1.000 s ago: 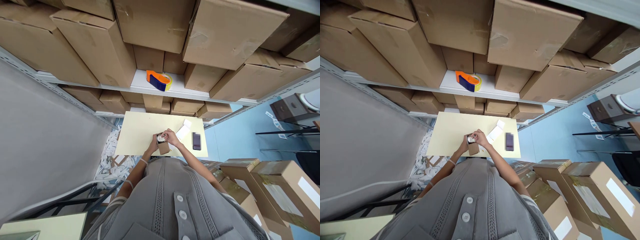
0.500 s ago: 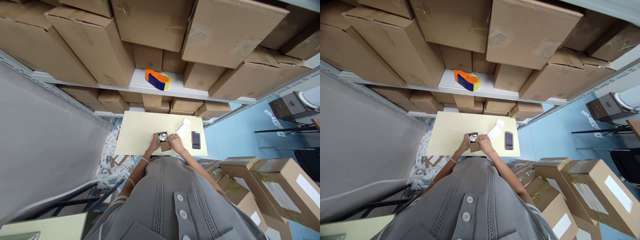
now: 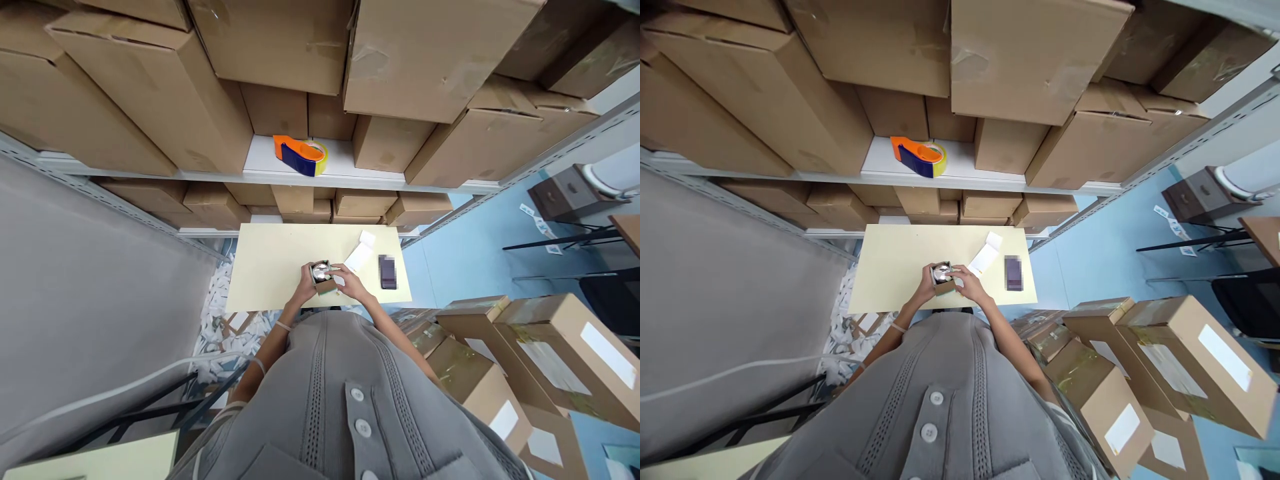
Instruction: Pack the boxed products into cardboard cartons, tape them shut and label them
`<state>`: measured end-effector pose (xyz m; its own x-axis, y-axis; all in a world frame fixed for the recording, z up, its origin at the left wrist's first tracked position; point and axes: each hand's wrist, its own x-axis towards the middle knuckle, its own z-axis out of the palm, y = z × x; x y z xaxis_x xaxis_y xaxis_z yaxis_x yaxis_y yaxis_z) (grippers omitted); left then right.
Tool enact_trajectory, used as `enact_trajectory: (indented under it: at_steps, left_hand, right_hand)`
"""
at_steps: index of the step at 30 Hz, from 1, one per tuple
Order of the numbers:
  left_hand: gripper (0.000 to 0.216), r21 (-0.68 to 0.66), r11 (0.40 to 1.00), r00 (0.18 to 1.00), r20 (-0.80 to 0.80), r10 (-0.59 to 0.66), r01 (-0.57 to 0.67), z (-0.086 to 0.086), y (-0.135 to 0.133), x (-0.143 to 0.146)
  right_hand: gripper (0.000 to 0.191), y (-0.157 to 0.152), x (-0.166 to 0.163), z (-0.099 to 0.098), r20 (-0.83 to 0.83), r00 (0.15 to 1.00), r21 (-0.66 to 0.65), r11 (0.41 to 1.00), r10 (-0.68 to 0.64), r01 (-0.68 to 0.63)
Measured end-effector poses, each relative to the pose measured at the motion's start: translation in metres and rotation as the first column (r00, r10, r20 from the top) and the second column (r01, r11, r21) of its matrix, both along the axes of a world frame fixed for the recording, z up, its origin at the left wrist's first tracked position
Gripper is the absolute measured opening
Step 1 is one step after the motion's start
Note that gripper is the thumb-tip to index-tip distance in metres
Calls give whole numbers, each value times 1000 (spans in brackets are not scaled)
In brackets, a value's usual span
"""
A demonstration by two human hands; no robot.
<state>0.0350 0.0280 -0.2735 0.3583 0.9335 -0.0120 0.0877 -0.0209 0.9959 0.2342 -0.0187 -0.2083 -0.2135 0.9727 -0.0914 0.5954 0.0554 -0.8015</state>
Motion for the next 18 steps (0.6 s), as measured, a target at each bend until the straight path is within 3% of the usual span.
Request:
enact_trajectory:
  at_steps: [2,8,12,18]
  left_hand:
    - [80,-3,1000,1000,12,4,-4,3,-2,-1]
    - [44,-109,994,999,-18,28,-30,16,-2,-6]
    - [32,-38,995,995,-17,93,-94,26,1,-5]
    - [25,-15,991,991,-35,132,-133,31,4,-4]
  right_hand:
    - [50,3,-4,1,-70,997,-3,999,-39,38]
    - [43,19,-22,0,-164,929,-82,943,-331,322]
    - [25,29,-29,1,-124,918,-63,926,-377,372]
    - [18,32,-33,5,-68,913,-53,915,-403,400]
